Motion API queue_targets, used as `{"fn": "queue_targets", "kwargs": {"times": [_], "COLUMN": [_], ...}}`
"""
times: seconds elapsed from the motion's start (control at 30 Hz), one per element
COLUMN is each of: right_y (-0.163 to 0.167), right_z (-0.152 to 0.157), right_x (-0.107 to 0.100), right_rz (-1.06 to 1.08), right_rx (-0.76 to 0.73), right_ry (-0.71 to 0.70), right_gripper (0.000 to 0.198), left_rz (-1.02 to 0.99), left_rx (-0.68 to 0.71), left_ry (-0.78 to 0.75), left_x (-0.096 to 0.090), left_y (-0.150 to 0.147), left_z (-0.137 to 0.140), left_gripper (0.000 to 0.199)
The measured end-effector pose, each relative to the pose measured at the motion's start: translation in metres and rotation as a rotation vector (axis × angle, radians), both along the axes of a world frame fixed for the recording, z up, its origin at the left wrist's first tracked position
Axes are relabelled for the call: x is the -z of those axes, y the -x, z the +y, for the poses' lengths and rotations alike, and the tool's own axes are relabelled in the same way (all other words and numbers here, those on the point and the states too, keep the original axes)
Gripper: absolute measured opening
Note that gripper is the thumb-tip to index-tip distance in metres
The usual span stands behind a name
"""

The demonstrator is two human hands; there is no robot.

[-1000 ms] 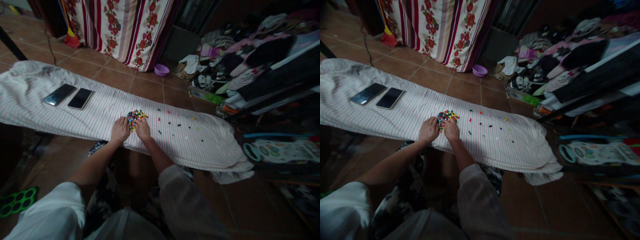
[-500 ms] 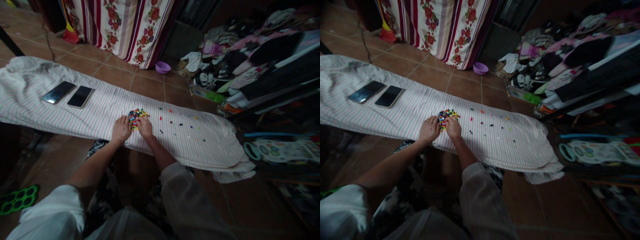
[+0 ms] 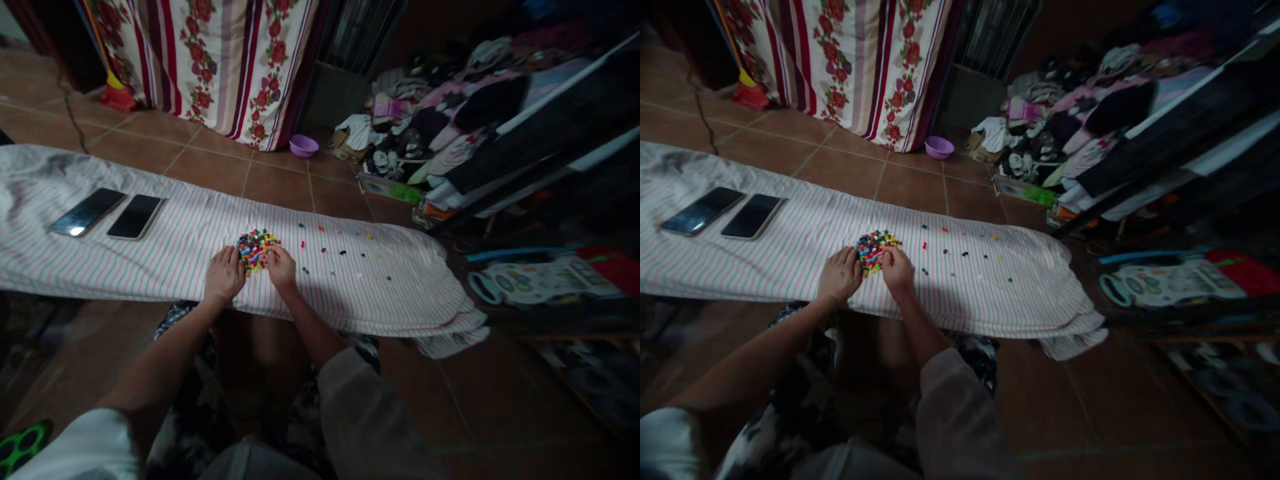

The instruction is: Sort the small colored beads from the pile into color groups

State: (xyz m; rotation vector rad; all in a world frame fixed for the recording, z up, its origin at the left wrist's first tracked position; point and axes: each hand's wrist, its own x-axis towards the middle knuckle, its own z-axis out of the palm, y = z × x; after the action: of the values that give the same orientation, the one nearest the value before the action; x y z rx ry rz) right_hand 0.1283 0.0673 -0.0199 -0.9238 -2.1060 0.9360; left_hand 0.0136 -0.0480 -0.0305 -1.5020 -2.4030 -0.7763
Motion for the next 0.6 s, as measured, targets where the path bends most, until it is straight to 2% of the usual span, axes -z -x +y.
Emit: {"fn": "queue_targets", "kwargs": {"times": [0.2, 0.4, 0.6], "right_y": [-0.026, -0.044, -0.048], "right_z": [-0.009, -0.021, -0.024], "right_x": [0.003, 0.009, 0.007], "right_rz": [-0.015, -0.147, -0.140], "right_rx": [0.104, 0.064, 0.058], "right_ry": [-0.017, -0.100, -0.130], "right_gripper": [0.026, 0.022, 0.022], "left_rz": [0.027, 0.004, 0.035], "left_rx": [0.034, 0.098, 0.132], "left_ry": [0.002, -0.015, -0.031], "left_x": [0.002, -0.001, -0.004], "left_y": [0.003, 0.005, 0.005], "left_z": [-0.002, -0.005, -0.004], "left_gripper": [0.043, 0.038, 0.038]}}
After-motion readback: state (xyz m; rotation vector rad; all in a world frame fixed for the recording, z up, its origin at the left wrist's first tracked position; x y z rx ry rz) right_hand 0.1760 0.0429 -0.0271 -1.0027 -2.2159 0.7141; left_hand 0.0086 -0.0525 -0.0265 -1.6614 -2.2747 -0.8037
